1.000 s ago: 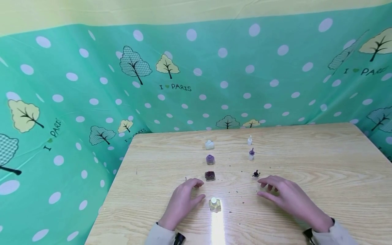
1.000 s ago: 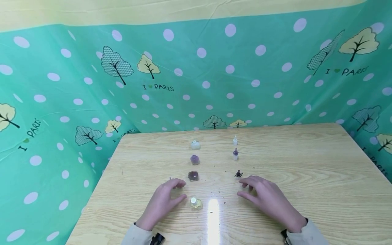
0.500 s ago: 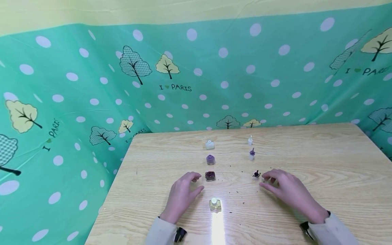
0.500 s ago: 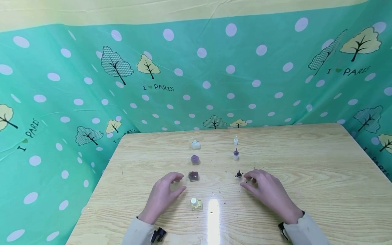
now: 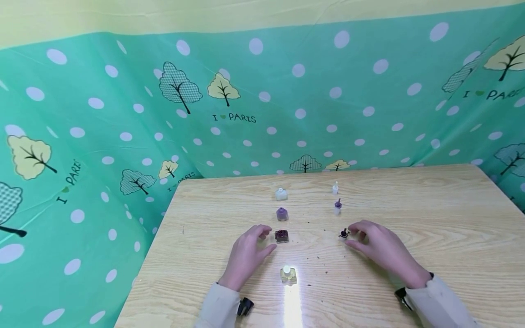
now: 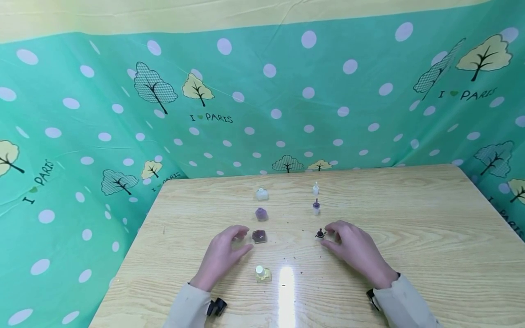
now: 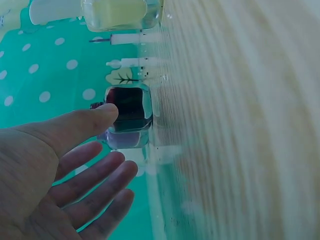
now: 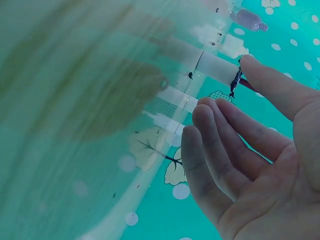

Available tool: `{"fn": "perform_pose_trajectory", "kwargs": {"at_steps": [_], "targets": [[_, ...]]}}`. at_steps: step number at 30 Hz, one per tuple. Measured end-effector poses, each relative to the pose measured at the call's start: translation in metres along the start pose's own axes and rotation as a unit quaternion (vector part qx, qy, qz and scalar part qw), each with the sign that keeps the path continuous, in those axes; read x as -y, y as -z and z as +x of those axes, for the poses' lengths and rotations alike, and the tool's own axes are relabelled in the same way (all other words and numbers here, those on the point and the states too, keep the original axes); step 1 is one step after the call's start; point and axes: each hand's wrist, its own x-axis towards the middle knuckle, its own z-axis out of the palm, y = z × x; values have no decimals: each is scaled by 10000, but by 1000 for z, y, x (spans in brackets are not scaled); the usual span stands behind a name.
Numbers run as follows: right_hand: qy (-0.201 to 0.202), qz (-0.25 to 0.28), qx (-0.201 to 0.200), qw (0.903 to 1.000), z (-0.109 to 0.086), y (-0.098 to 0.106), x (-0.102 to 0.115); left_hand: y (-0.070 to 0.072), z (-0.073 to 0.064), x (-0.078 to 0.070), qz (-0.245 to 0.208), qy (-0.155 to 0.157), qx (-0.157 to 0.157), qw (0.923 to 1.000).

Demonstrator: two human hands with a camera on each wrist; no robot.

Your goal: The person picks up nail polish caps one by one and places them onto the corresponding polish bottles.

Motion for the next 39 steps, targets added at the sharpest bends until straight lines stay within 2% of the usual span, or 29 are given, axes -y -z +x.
{"fn": "perform_pose_trajectory", "kwargs": {"at_steps": [9, 19, 39], "targets": [[16, 292, 237, 9993, 10, -4, 0, -5, 10, 0, -169, 101, 140, 9997], [83, 331, 417, 9985, 15, -5, -1, -9, 17, -1, -222, 83, 322, 9992], [172, 276, 559, 9979, 17, -6, -1, -11, 21, -3, -203, 96, 489, 9986]]}}
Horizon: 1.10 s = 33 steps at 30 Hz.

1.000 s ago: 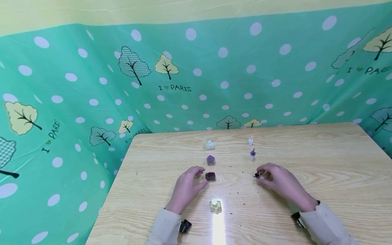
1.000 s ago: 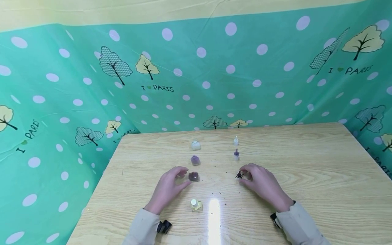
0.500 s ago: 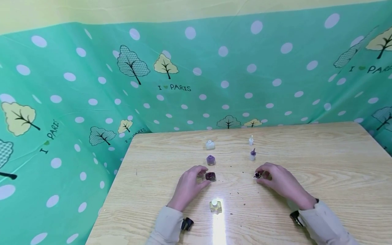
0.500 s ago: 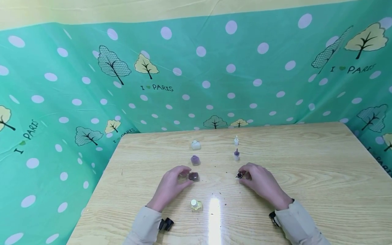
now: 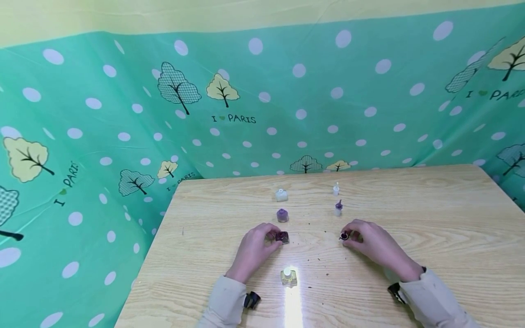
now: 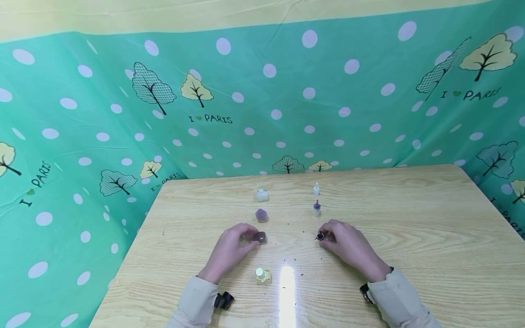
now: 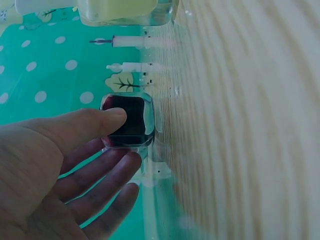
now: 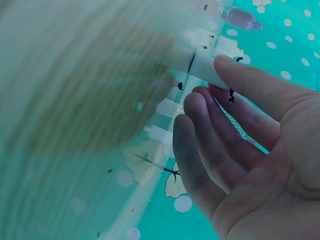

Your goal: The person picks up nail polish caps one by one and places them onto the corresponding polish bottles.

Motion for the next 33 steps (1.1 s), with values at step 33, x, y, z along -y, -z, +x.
{"fn": "perform_pose_trajectory", "kwargs": {"at_steps": [33], "targets": [[411, 440, -754, 9953, -7, 3, 10, 5, -13, -7, -328, 46, -499, 9982]]}}
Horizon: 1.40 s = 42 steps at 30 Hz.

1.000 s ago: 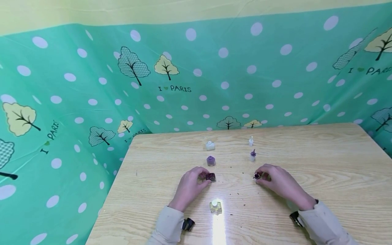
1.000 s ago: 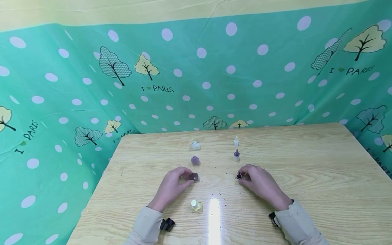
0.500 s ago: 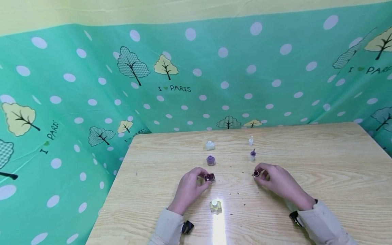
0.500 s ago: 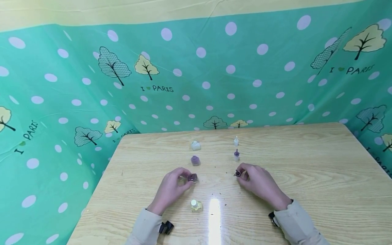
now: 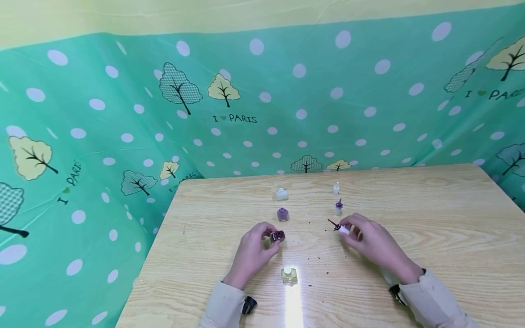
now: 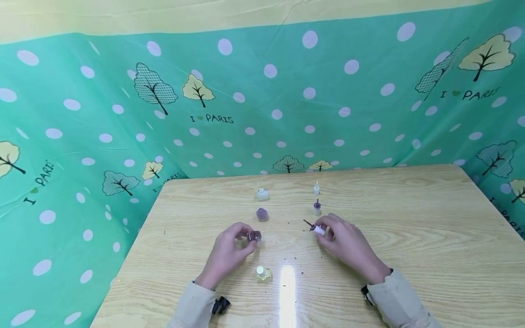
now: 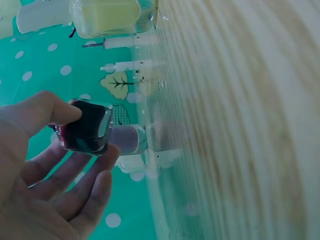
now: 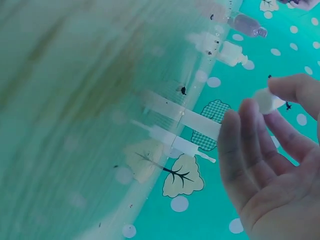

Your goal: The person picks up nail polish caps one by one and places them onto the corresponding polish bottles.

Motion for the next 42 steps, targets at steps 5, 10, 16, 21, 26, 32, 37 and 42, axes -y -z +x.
{"fn": "perform_pose_trajectory", "kwargs": {"at_steps": [5, 10, 16, 21, 26, 32, 37, 42], "targets": [[92, 7, -210, 9997, -2, -2, 2, 3, -3, -2, -116, -41, -55, 9999], [175, -72, -312, 9993, -4, -4, 8, 7, -5, -5, 60, -214, -264, 9994], [313, -34, -293, 9991, -6, -1, 18, 10, -5, -9, 239, -513, -467, 9973], [471, 156, -290, 9983, -7, 3, 28, 12, -5, -13, 224, -720, -528, 9958], [807, 217, -370, 9958, -7, 4, 38, 15, -5, -18, 213, -1011, -633, 9926], [1037, 233, -439, 9934, -9, 5, 48, 18, -6, -27, 109, -1369, -703, 9880], [1210, 220, -499, 9912, -8, 5, 54, 18, -6, -32, 147, -1633, -808, 9831], [1501, 200, -573, 9868, -8, 2, 59, 19, -7, -35, 212, -1827, -933, 9785]]}}
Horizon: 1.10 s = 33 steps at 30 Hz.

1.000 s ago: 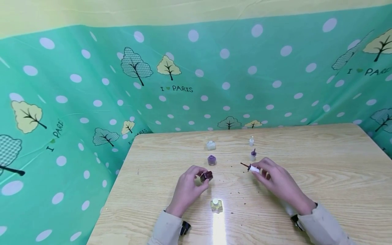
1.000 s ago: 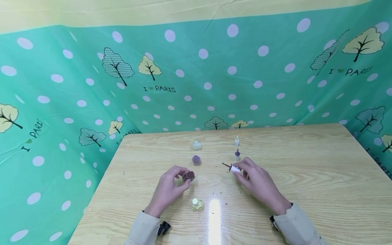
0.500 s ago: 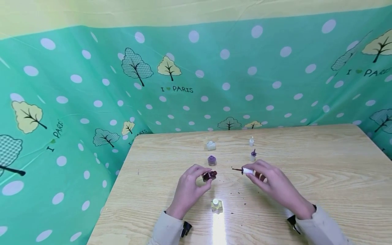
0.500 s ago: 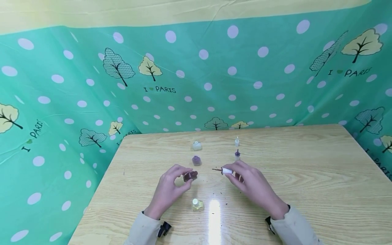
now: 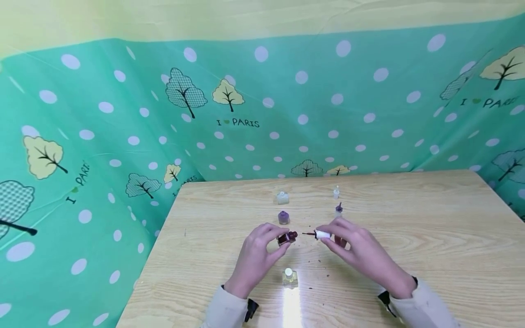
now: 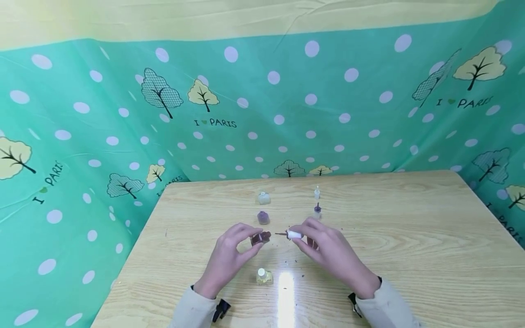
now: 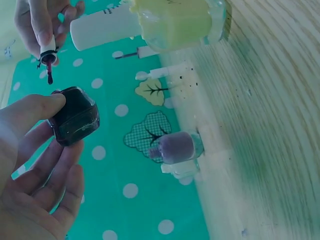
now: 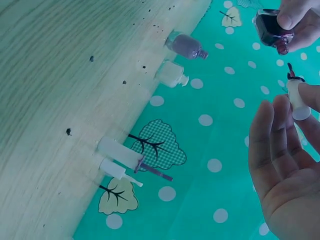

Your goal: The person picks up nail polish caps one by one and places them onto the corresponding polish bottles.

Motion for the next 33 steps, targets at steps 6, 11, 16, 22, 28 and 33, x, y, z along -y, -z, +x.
{"fn": "perform_pose_trajectory", "kwargs": {"at_steps": [6, 11, 16, 22, 28, 33], "targets": [[86, 1, 13, 10000, 2, -1, 2, 0, 2, -4, 9, -146, 2, 9999], [134, 30, 72, 9999, 3, -2, 2, 0, 2, -6, 39, -247, 30, 9997], [143, -3, 196, 9997, 3, -5, 3, 1, 3, -9, 39, -297, 88, 9995], [222, -90, 328, 9992, 5, -7, 5, 0, 5, -12, 16, -438, 248, 9987], [432, -227, 372, 9981, 8, -10, 6, -2, 6, -12, 103, -518, 367, 9979], [363, -264, 441, 9980, 9, -11, 6, -2, 5, -14, 116, -508, 383, 9979]]}}
